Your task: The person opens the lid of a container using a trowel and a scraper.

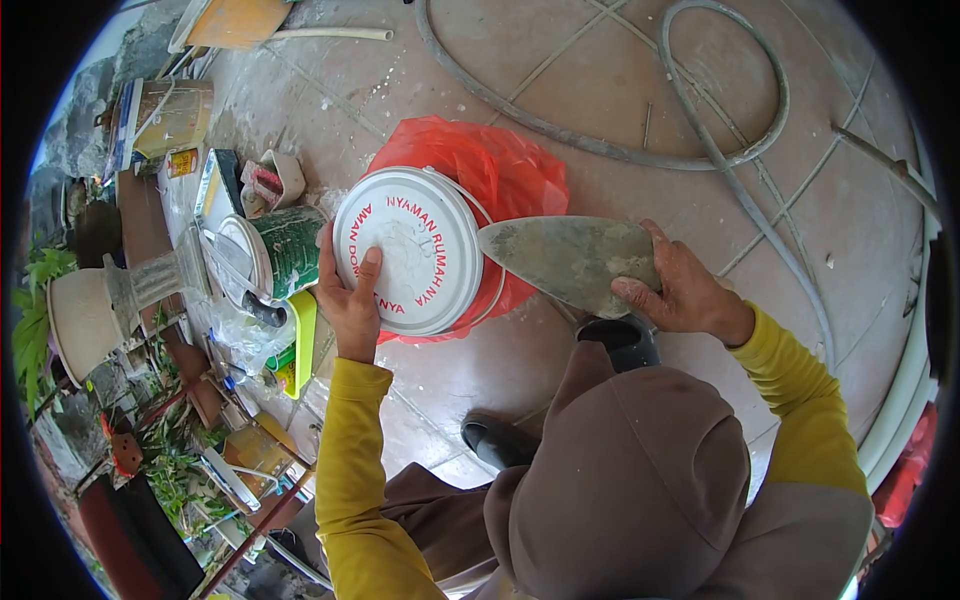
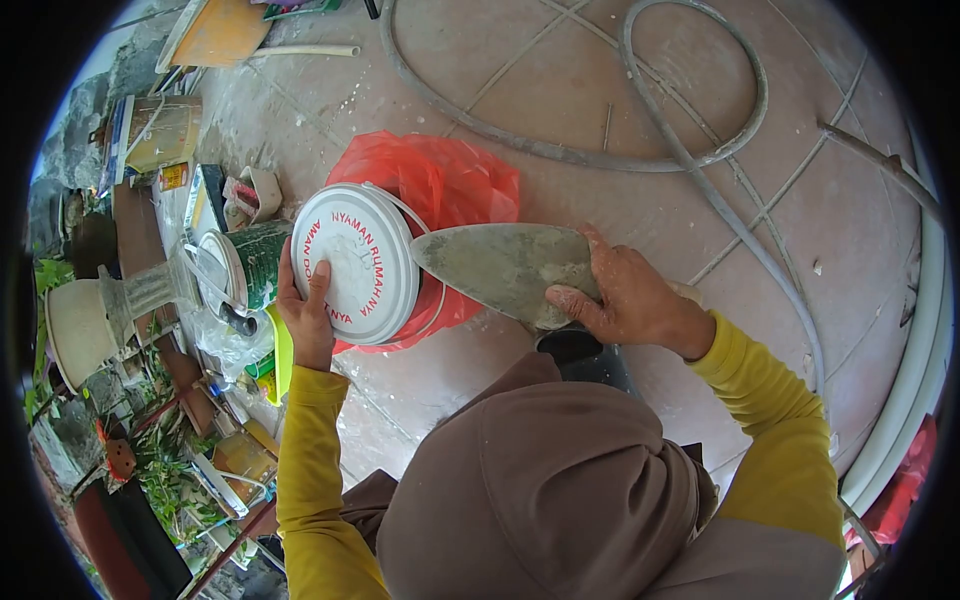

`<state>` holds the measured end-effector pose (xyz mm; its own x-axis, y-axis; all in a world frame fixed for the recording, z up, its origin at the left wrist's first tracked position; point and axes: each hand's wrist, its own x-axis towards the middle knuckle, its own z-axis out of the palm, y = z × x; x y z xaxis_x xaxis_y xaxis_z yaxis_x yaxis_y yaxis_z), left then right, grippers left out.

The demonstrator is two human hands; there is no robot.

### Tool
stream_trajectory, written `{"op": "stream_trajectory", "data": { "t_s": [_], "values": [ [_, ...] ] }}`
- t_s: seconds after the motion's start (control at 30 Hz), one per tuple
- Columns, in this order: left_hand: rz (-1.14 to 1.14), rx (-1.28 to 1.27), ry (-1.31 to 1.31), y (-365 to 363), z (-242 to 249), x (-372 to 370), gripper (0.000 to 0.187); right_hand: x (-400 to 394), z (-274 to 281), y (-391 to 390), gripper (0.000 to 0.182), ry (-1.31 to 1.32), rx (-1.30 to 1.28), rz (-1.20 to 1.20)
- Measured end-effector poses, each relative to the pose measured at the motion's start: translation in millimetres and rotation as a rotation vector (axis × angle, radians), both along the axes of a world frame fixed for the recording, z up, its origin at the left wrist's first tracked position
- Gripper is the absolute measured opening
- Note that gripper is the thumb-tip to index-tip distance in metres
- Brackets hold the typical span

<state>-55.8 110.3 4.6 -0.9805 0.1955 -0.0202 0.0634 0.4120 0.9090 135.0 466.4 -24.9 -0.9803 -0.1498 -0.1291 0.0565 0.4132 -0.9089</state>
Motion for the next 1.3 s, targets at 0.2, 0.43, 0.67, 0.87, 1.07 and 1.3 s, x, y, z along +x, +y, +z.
{"op": "stream_trajectory", "data": {
  "t_s": [0.2, 0.43, 0.67, 0.87, 1.07, 1.3],
  "values": [
    [-0.002, 0.034, -0.045, 3.8, 3.3, 0.7, 0.067, -32.7, 17.6, 26.3, 0.065, 0.018, -0.102, 0.121],
    [-0.007, -0.073, -0.041, 6.0, 10.9, 1.0, 0.069, -51.0, 28.8, 38.1, 0.059, 0.103, 0.258, 0.136],
    [-0.007, -0.094, -0.044, 5.8, 12.2, 1.1, 0.071, -36.2, -13.1, 15.8, 0.062, -0.274, -0.583, 0.04],
    [-0.029, -0.153, -0.014, 3.2, 10.9, 0.0, 0.07, -20.6, -37.4, 7.8, 0.065, 0.174, 0.098, 0.011],
    [-0.033, -0.138, 0.004, 2.7, 9.0, 0.6, 0.068, -16.2, -10.1, 6.7, 0.068, -0.01, -0.098, -0.003],
    [-0.052, -0.178, 0.024, 0.2, 8.4, -2.2, 0.064, -20.8, -12.1, 5.1, 0.06, -0.073, 0.034, 0.062]
  ]
}}
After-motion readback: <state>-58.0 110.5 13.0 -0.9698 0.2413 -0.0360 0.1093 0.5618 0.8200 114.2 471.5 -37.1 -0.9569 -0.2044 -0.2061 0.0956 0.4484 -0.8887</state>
